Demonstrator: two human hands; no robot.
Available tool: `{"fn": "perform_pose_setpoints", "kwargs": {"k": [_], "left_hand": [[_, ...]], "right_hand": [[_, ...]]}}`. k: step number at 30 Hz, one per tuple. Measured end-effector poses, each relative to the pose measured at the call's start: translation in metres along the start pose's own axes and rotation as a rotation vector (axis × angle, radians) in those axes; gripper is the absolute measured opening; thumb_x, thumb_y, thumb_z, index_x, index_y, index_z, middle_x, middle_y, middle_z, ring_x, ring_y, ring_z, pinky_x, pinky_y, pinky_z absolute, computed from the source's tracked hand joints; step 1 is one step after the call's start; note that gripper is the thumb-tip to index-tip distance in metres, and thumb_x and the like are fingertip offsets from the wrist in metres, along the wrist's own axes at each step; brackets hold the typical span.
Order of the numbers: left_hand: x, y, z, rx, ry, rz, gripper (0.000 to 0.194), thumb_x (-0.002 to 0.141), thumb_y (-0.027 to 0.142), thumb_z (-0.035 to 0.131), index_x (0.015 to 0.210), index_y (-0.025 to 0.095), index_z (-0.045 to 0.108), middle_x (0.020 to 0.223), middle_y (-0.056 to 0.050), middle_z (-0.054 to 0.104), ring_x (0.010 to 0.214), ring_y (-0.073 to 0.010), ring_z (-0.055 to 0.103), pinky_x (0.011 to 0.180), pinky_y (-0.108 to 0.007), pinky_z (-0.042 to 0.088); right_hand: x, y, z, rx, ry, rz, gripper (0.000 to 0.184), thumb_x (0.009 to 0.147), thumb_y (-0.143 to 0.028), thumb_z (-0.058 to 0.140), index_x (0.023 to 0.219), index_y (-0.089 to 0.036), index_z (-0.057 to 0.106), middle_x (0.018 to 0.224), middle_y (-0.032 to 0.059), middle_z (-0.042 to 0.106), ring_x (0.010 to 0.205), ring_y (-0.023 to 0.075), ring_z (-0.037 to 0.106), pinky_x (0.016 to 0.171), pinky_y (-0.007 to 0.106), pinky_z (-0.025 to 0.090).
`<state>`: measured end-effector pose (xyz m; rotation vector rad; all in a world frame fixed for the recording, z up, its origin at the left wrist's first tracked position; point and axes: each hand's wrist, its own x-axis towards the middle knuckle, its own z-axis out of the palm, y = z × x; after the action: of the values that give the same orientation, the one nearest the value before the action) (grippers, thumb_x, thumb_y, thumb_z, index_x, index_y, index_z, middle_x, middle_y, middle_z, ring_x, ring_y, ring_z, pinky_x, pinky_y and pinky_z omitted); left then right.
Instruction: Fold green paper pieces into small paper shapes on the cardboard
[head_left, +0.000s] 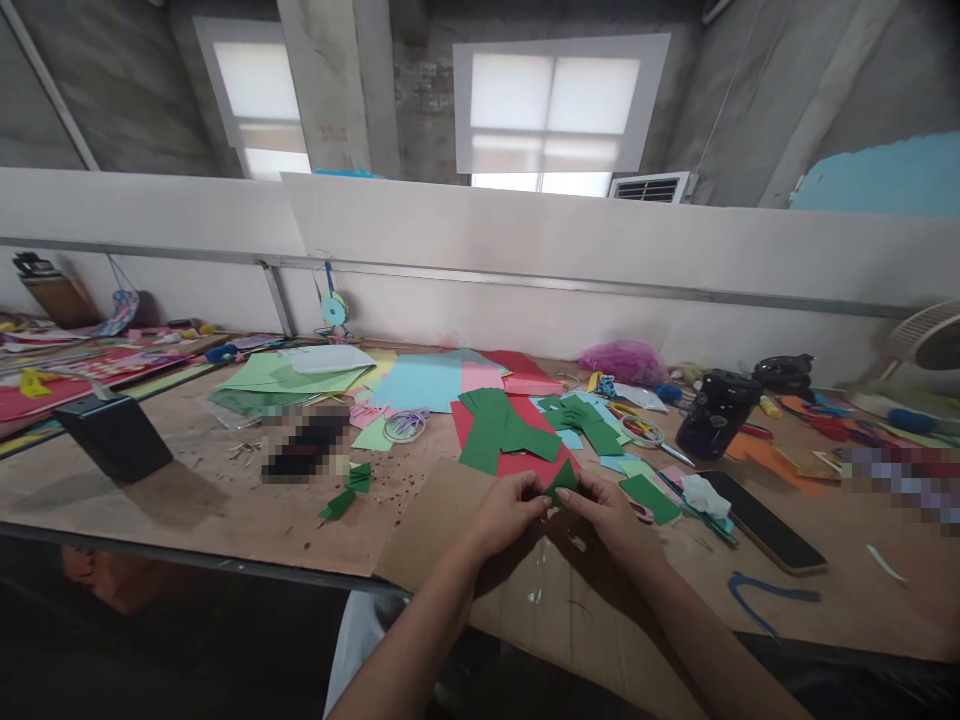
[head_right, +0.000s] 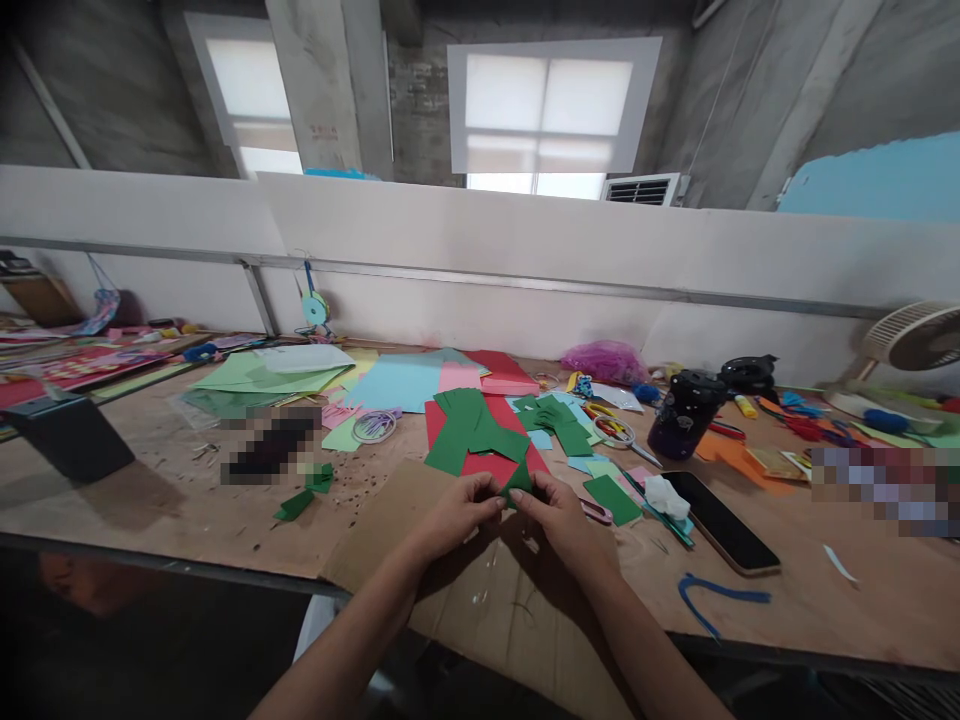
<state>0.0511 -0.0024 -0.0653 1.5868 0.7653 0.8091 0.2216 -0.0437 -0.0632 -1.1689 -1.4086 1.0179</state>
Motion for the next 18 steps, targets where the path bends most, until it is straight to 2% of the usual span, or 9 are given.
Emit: {"fn": "perform_pose_setpoints", "kwargs": {"k": [3,7,14,18], "left_hand": [[-0.001,0.003,0.001,0.012,-0.008,-0.008,0.012,0.075,0.028,0.06,0.072,0.017,0.055,0.062,0.002,0.056,0.058,-0.0119,0.05,0.056,-0.023,0.035],[0.001,-0.001,0.003,0.008,-0.014,0.0,0.018,0.075,0.034,0.062,0.074,0.017,0.057,0.066,0.001,0.058,0.06,-0.0128,0.051,0.055,-0.023,0.034],[0.005,-0.007,0.006,0.018,0.084,0.043,0.017,0.076,0.032,0.061,0.072,0.016,0.057,0.066,0.0,0.058,0.062,-0.0132,0.052,0.057,-0.023,0.035],[0.004,-0.005,0.01,-0.07,0.017,0.014,0.022,0.074,0.036,0.065,0.082,0.015,0.063,0.07,-0.001,0.06,0.062,-0.0134,0.053,0.056,-0.023,0.037]], "right_hand": [[0.002,0.004,-0.001,0.02,0.011,-0.01,0.025,0.076,-0.044,0.067,0.079,-0.019,0.066,0.078,0.0021,0.065,0.078,0.0207,0.059,0.067,0.03,0.047],[0.002,0.007,-0.002,0.067,0.004,0.021,0.025,0.076,-0.044,0.068,0.082,-0.02,0.067,0.076,0.002,0.065,0.078,0.0214,0.06,0.07,0.032,0.048],[0.001,-0.002,-0.002,0.035,0.044,-0.021,0.024,0.076,-0.043,0.068,0.085,-0.02,0.07,0.086,0.0037,0.069,0.082,0.0215,0.061,0.075,0.034,0.048],[0.0,-0.006,0.001,0.162,0.03,-0.02,0.024,0.076,-0.037,0.069,0.094,-0.021,0.07,0.089,0.0033,0.07,0.083,0.0208,0.062,0.072,0.031,0.048]]}}
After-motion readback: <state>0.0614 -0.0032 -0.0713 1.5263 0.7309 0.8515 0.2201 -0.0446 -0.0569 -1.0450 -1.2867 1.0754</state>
